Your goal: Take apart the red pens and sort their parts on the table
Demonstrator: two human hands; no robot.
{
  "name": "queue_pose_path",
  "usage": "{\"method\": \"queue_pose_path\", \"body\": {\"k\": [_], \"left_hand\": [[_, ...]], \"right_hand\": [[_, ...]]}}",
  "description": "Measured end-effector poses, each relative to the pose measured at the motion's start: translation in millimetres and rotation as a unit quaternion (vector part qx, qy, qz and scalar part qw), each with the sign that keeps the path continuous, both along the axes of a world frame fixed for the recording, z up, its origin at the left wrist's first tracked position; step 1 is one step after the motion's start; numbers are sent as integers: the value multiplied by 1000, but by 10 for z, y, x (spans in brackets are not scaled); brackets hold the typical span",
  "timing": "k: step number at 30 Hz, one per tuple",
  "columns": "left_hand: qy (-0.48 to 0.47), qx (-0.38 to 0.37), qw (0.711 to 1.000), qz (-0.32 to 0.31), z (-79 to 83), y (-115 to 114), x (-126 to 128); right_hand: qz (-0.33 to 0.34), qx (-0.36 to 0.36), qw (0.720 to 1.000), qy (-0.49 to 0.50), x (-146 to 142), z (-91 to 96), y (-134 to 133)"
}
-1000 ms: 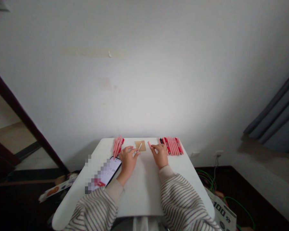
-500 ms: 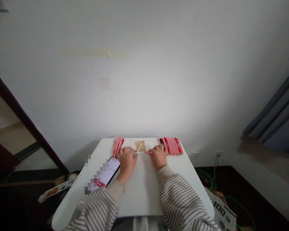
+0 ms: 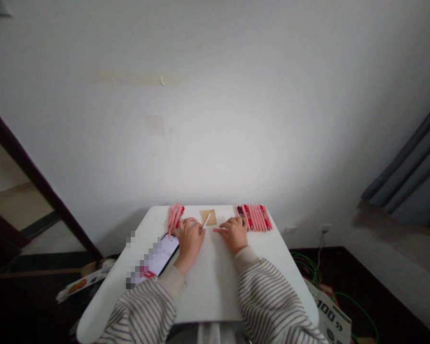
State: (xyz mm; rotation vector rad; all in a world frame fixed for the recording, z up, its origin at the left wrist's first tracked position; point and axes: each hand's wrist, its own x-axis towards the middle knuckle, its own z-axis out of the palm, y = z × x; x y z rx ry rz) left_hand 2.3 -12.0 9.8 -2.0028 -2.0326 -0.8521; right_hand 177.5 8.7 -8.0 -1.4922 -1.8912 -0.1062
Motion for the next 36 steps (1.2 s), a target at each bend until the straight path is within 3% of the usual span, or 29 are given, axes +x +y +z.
{"method": "queue_pose_path", "body": {"k": [14,22,36], "left_hand": [[-22,46,999,-7,17,34,19],[-72,77,992,-76,22,38,33],[-102,51,987,-115,20,34,56]], "right_hand": [[10,29,999,28,26,-33,42],[43,97,994,30,50,2,60],[52,83,995,22,19,4,49]]}}
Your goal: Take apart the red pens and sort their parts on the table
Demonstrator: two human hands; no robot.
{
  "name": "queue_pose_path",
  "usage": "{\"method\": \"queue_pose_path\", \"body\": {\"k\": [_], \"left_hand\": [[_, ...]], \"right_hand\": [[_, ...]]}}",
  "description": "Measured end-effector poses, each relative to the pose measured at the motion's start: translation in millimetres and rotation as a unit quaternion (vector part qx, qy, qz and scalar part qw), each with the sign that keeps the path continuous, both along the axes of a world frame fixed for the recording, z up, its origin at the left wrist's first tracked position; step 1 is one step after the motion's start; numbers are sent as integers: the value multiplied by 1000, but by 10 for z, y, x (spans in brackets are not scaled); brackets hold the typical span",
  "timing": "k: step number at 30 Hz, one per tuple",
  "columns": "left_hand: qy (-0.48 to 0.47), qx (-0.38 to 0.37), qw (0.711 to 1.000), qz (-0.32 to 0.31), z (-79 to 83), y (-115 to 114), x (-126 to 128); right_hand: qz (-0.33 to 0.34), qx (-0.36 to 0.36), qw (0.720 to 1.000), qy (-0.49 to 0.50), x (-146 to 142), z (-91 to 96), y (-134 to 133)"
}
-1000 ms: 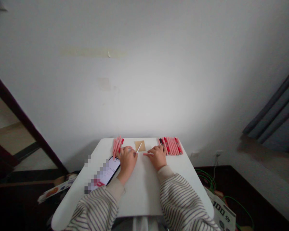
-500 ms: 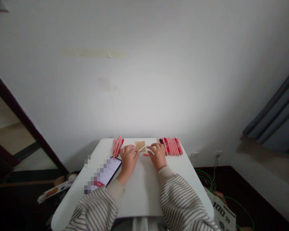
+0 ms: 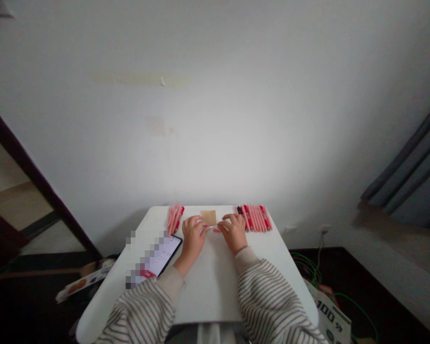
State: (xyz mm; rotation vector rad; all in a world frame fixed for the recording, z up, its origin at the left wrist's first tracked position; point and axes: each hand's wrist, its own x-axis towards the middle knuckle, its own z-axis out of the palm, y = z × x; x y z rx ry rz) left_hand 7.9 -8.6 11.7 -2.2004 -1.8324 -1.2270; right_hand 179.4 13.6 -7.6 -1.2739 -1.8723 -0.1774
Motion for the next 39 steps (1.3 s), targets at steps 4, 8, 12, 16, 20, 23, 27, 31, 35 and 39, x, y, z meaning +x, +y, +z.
{"method": "queue_pose_path", "body": {"k": [4,8,12,16,20,23,27,31,35,39], "left_hand": [[-7,4,1000,-2,-13,6,-6],[-13,4,1000,4,-8,1,-10],[-8,1,1000,30,25,-21,-26],[20,-9,996,81,61,-46,-63],[63,-44,990,122,48,-50,-97],[87,-51,986,134,15,-42,-112],[105,-55,983,139,-23,-27,-120],[112,-57,983,135,-52,-8,-120],[119,-58,981,139,-67,2,-115],[120,-50,981,141,-77,5,-107]], "right_hand": [[5,-7,1000,6,-8,18,-20],[4,-12,1000,9,-13,27,-23],[-7,-23,1000,10,-5,20,-19],[-22,-34,999,11,13,24,-24],[-35,-44,998,16,20,45,-36],[-40,-45,998,19,13,58,-44],[-37,-50,998,26,3,54,-48],[-30,-58,998,24,7,28,-33],[-29,-60,998,16,18,2,-14],[-28,-63,997,17,19,-7,-9]]}}
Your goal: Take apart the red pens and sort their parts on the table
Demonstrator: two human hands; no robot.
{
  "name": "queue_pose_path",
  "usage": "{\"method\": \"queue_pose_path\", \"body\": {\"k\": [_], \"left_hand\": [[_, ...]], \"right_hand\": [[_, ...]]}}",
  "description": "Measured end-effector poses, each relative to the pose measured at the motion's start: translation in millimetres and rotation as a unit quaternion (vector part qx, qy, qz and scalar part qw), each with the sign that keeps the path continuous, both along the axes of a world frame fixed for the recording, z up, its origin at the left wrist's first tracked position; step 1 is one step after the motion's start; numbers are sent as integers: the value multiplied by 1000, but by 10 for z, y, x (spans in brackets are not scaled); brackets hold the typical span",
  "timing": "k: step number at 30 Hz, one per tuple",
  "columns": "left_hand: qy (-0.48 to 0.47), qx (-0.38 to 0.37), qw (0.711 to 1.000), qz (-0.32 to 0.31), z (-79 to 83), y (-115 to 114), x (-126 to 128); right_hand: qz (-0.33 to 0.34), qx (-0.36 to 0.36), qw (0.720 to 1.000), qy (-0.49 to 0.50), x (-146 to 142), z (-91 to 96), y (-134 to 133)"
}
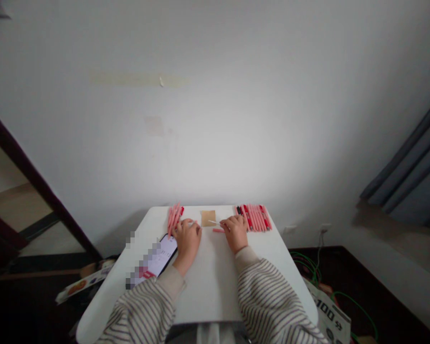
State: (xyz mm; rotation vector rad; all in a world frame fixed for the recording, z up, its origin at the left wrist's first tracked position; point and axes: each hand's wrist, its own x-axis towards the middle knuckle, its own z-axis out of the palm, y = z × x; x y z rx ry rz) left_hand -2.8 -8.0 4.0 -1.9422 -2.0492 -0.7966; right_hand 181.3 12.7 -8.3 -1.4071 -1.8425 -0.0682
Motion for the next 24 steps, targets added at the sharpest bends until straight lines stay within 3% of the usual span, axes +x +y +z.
{"method": "queue_pose_path", "body": {"k": [15,24], "left_hand": [[-55,15,998,-19,124,-45,31],[-88,48,994,-51,88,-39,36]], "right_hand": [[8,-11,1000,2,-48,17,-20],[16,-22,1000,3,-58,47,-41]]}}
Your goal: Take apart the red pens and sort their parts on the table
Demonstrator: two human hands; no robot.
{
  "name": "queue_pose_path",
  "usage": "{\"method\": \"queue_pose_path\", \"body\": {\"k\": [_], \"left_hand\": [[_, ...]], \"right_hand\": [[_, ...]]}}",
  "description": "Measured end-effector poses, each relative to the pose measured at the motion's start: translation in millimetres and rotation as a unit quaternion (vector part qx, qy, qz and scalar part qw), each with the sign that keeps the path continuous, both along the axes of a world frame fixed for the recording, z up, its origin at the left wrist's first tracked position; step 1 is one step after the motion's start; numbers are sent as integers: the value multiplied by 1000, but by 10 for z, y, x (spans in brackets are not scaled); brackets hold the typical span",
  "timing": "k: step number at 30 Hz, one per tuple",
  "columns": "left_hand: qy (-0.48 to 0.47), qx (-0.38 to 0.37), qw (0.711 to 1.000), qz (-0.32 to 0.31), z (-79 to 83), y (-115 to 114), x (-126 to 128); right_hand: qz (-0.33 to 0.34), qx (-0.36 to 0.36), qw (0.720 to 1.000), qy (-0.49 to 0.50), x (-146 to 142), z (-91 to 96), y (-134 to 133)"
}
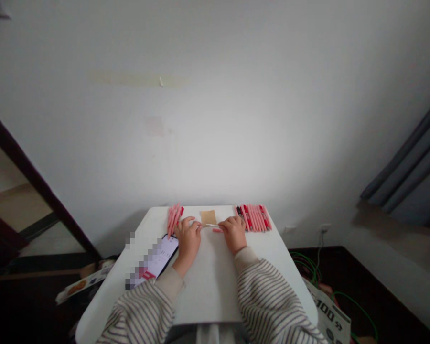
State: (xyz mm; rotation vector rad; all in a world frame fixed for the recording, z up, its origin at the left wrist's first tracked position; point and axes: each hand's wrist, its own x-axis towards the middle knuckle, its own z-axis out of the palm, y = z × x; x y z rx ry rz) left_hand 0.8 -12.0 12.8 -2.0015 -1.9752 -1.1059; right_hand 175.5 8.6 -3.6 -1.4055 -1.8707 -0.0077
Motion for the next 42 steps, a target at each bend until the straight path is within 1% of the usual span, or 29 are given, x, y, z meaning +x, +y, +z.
{"method": "queue_pose_path", "body": {"k": [8,12,15,25,32,42], "left_hand": [[4,10,1000,-12,-34,12,-11],[3,11,1000,-8,-24,7,-15],[3,12,1000,-9,-12,0,-8],[6,10,1000,-13,-16,-3,6],[-6,15,999,-30,-29,-3,20],[-9,16,998,-60,-40,8,23]], "right_hand": [[-5,4,1000,1,-5,-23,3],[-13,11,1000,3,9,-53,26],[-7,10,1000,4,10,-65,32],[5,6,1000,10,9,-37,8],[11,0,1000,12,-8,-26,0],[28,-1,999,20,5,-66,20]]}}
